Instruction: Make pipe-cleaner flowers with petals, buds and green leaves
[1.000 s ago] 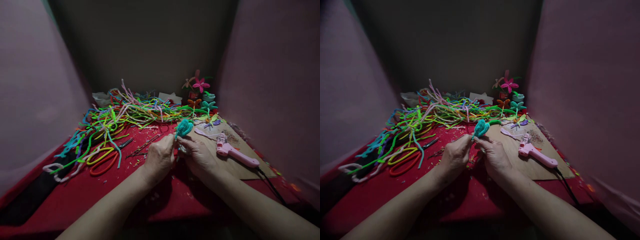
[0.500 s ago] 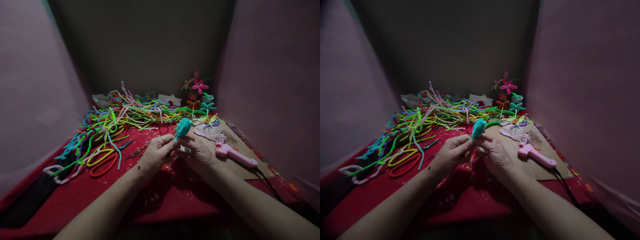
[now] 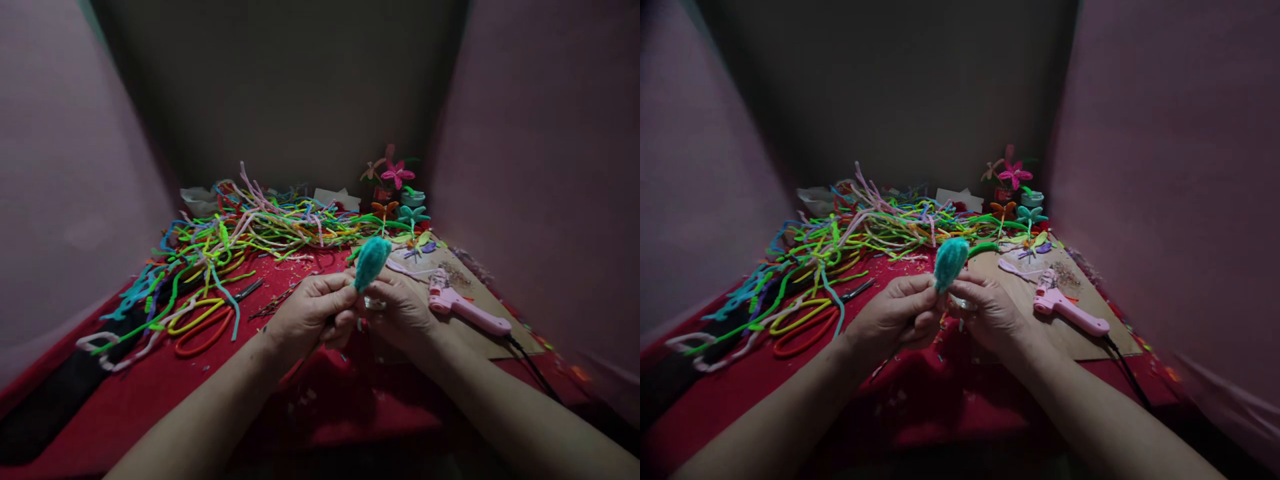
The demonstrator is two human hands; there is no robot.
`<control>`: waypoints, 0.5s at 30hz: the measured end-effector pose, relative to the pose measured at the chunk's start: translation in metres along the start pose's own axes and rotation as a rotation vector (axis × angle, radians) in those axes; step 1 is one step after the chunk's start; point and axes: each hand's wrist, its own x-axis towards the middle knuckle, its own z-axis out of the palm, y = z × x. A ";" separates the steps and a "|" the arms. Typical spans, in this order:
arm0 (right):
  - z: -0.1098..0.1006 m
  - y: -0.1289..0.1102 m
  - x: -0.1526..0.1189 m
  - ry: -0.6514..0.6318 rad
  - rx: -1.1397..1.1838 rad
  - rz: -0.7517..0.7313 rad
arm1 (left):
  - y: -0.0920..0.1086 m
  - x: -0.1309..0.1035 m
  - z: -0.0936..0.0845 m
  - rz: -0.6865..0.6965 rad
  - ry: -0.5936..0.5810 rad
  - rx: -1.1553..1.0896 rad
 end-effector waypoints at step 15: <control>0.003 0.001 -0.005 0.178 -0.204 -0.007 | -0.011 0.009 -0.004 0.321 0.562 0.873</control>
